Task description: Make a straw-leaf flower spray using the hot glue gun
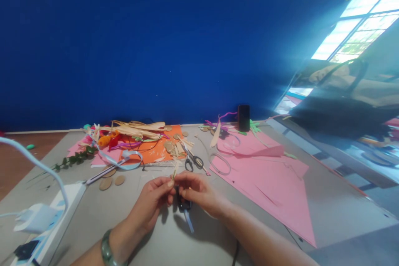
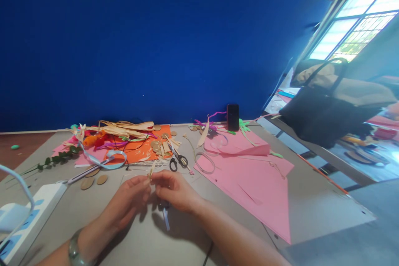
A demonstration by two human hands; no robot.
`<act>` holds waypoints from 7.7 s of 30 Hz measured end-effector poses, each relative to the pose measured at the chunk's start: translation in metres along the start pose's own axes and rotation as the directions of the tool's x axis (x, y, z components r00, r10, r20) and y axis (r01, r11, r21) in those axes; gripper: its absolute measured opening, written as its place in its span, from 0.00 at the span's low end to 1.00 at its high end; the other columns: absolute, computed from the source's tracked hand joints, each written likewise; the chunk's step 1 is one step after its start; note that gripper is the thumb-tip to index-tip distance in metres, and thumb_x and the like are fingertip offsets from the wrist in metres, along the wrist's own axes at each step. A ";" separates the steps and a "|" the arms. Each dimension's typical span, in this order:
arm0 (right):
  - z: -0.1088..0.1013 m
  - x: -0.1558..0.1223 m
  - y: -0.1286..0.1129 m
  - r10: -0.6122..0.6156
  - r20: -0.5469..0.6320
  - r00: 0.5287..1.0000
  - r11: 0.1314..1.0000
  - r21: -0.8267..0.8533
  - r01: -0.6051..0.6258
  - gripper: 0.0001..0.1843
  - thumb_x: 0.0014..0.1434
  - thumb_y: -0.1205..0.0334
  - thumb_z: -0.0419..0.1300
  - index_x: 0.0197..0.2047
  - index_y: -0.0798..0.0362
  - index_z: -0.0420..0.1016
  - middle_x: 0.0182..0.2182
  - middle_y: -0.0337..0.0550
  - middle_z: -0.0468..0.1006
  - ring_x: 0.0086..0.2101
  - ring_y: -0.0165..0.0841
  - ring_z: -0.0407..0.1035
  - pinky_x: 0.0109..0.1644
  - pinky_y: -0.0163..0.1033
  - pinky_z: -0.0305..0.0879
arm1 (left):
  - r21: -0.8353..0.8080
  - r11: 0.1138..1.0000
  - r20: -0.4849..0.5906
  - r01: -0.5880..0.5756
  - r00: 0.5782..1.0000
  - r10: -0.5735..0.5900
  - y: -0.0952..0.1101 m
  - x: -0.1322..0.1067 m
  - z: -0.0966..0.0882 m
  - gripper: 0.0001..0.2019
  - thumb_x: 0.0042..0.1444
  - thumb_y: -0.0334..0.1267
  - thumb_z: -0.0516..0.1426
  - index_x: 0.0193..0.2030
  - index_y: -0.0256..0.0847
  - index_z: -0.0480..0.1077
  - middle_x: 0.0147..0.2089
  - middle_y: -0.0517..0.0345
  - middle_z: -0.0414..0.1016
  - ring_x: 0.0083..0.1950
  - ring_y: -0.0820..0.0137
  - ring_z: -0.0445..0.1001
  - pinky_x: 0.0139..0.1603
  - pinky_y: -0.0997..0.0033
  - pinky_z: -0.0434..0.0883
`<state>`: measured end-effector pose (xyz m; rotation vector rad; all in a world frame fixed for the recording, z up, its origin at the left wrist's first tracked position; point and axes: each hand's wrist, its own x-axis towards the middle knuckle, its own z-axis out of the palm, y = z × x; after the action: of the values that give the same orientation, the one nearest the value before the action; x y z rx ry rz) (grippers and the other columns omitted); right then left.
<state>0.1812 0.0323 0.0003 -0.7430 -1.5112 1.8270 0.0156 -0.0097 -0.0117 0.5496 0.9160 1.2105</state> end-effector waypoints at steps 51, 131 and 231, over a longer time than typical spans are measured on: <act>0.005 -0.001 -0.005 0.109 -0.128 0.986 0.980 0.180 -0.085 0.20 0.47 0.60 0.69 0.44 0.54 0.76 0.33 0.40 0.79 0.28 0.29 0.72 0.32 0.34 0.65 | -0.008 0.999 0.031 -0.041 0.999 0.041 -0.006 0.005 -0.006 0.10 0.46 0.40 0.68 0.31 0.36 0.76 0.21 0.62 0.73 0.21 0.79 0.69 0.23 0.81 0.66; 0.010 0.004 -0.005 0.027 -0.244 0.969 0.992 -0.112 -0.056 0.19 0.51 0.48 0.66 0.23 0.55 0.71 0.18 0.35 0.70 0.20 0.27 0.63 0.23 0.32 0.59 | 0.289 0.950 -0.025 -0.120 0.991 0.133 -0.008 0.001 0.000 0.17 0.36 0.48 0.71 0.27 0.36 0.75 0.20 0.58 0.76 0.20 0.73 0.71 0.22 0.75 0.65; 0.011 0.004 0.004 0.052 -0.230 0.972 0.997 -0.038 -0.063 0.17 0.49 0.49 0.67 0.30 0.55 0.72 0.20 0.36 0.73 0.21 0.28 0.67 0.25 0.33 0.62 | 0.134 0.990 0.004 -0.040 0.999 0.040 -0.018 0.005 -0.007 0.14 0.43 0.45 0.68 0.27 0.36 0.74 0.21 0.57 0.75 0.21 0.74 0.69 0.23 0.75 0.64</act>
<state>0.1695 0.0284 -0.0013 -0.9928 -1.3960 1.6877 0.0194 -0.0112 -0.0309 0.6784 0.9941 1.1901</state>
